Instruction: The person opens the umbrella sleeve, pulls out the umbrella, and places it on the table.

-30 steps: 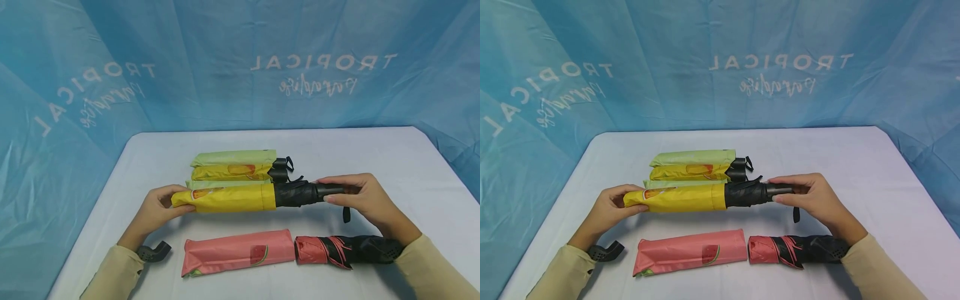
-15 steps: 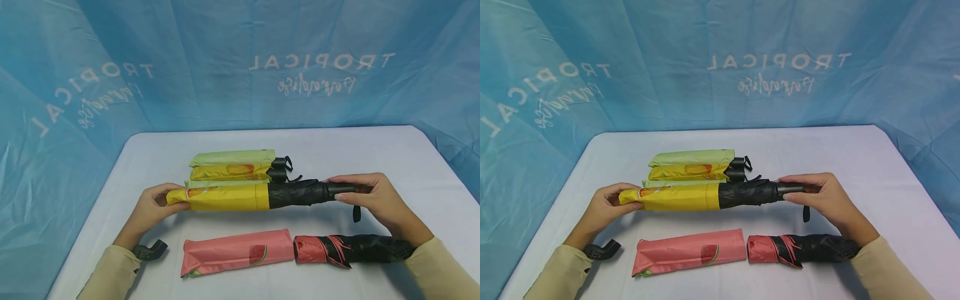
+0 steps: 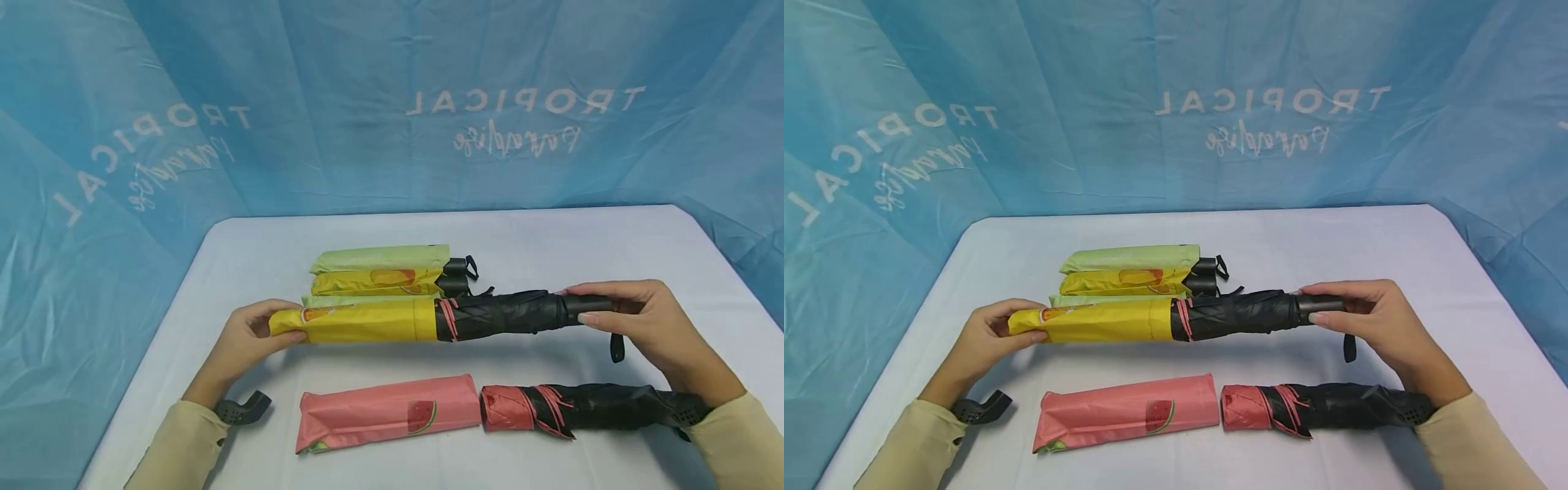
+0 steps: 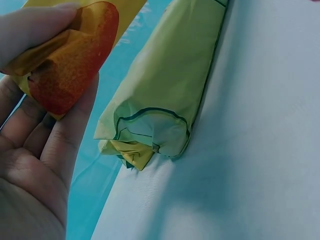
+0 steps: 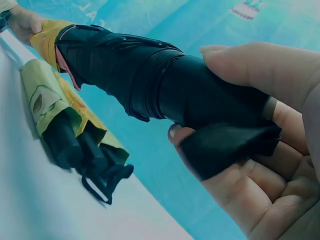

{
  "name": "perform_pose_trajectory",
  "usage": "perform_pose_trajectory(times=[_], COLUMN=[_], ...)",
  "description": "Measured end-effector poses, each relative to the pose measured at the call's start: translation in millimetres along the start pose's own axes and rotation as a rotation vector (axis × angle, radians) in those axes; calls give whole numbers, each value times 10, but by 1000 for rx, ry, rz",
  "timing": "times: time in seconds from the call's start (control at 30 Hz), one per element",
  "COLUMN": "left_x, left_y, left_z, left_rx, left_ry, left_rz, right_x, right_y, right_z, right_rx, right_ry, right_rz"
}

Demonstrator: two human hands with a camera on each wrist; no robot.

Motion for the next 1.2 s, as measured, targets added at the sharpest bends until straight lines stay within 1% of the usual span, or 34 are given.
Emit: perform_pose_trajectory(times=[0.13,0.27,0.33,0.5,0.57,0.67,0.73,0.9,1.0,1.2], left_x=[-2,1,2,0,0,4,5,-2,-6,5], left_y=[6,14,15,19,18,12,12,15,3,-29], left_z=[-8,-8,-3,2,6,29,50,71,74,88], left_rx=[-14,-14,-13,-16,-11,-21,-25,-13,-12,-11], left_ry=[-17,-20,-16,-13,-13,-3,3,-2,-8,-18], left_rz=[-8,-27,-30,-36,-27,-8,0,-16,-13,-11], right_x=[31,61,73,91,98,113,120,146,172,226], right_y=[44,79,79,70,68,60,47,31,41,81], right_z=[39,97,122,157,169,195,212,257,294,358], right_rx=[15,-1,-5,-93,-97,-48,-53,-144,-169,-118], right_ry=[12,33,38,20,18,24,24,3,9,30], right_rz=[-18,-29,-12,47,54,51,61,124,147,126])
Point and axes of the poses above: each hand's wrist, its own x-axis away from the middle knuckle, its own z-axis out of the back of the hand, y = z × x, the point moved 7 cm from there along -x, towards the middle knuckle, and after that the axes turned 6 degrees about -x, right-handed, at the moved point
